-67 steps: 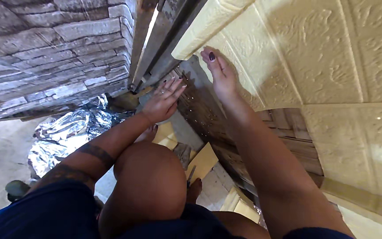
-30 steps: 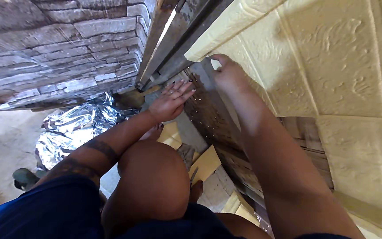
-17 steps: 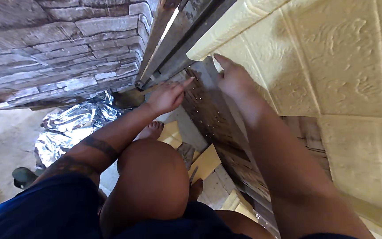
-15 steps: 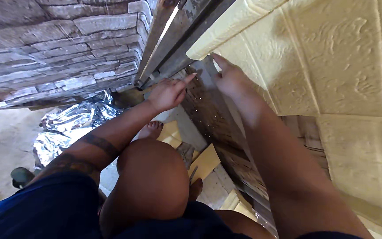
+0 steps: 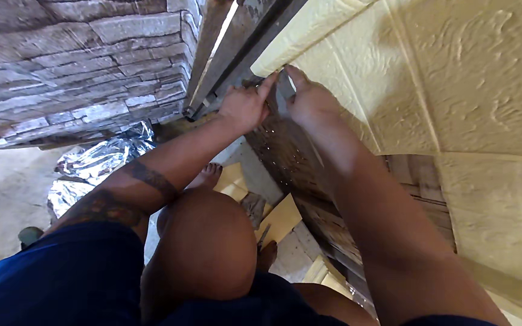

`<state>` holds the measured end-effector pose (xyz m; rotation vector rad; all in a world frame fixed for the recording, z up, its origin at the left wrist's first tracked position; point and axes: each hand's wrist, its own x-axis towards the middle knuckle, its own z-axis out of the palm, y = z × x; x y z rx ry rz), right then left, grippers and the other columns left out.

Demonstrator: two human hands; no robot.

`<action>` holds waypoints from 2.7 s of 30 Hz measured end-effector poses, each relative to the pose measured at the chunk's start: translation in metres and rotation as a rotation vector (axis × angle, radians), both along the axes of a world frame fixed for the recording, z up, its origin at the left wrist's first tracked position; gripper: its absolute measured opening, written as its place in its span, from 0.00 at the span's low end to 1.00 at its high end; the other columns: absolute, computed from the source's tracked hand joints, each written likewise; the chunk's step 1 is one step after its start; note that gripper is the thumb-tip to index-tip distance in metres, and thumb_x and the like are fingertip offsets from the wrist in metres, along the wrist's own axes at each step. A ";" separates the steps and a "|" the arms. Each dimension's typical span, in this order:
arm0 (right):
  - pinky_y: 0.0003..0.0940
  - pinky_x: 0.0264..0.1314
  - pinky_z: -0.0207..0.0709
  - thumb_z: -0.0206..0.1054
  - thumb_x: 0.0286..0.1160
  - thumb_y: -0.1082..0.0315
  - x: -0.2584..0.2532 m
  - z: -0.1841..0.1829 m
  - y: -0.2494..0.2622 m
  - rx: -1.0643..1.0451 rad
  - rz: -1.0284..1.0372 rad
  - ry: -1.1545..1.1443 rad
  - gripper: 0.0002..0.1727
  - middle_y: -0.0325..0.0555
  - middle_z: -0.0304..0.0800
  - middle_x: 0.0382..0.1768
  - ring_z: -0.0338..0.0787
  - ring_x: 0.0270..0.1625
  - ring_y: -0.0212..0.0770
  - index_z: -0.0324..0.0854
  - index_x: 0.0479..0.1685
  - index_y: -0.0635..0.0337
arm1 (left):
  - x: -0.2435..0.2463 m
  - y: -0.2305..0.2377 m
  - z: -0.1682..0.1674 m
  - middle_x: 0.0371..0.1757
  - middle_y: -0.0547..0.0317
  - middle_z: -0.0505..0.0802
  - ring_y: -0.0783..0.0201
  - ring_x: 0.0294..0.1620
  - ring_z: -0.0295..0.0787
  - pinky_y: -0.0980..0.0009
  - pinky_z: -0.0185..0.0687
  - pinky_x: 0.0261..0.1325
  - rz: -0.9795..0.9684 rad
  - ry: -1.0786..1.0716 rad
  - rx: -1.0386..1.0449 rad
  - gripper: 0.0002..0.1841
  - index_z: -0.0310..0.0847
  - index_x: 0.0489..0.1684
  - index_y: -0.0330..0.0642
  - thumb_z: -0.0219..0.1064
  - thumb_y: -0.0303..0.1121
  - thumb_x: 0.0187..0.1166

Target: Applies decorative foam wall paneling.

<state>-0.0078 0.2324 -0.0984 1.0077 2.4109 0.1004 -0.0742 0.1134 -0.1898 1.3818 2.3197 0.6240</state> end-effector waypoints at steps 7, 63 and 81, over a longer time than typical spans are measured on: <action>0.72 0.57 0.78 0.56 0.84 0.64 0.002 0.004 0.001 -0.027 0.042 -0.004 0.42 0.64 0.88 0.63 0.89 0.61 0.69 0.43 0.95 0.20 | 0.013 0.004 0.023 0.49 0.35 0.93 0.32 0.51 0.91 0.36 0.80 0.51 0.085 -0.028 -0.138 0.36 0.40 0.97 0.50 0.48 0.41 0.88; 0.57 0.56 0.82 0.56 0.82 0.71 0.066 -0.017 0.025 -0.515 -0.260 0.475 0.41 0.60 0.86 0.64 0.90 0.54 0.54 0.50 0.95 0.31 | -0.004 0.037 0.047 0.58 0.34 0.90 0.31 0.57 0.90 0.34 0.82 0.51 -0.003 -0.150 -0.121 0.33 0.53 0.94 0.65 0.52 0.33 0.87; 0.29 0.21 0.64 0.53 0.82 0.72 0.114 0.013 0.040 -0.771 -0.465 0.365 0.41 0.41 0.73 0.30 0.67 0.21 0.32 0.49 0.95 0.26 | -0.006 0.037 0.048 0.66 0.40 0.89 0.34 0.65 0.87 0.30 0.77 0.60 -0.087 -0.242 -0.089 0.27 0.65 0.87 0.68 0.51 0.36 0.88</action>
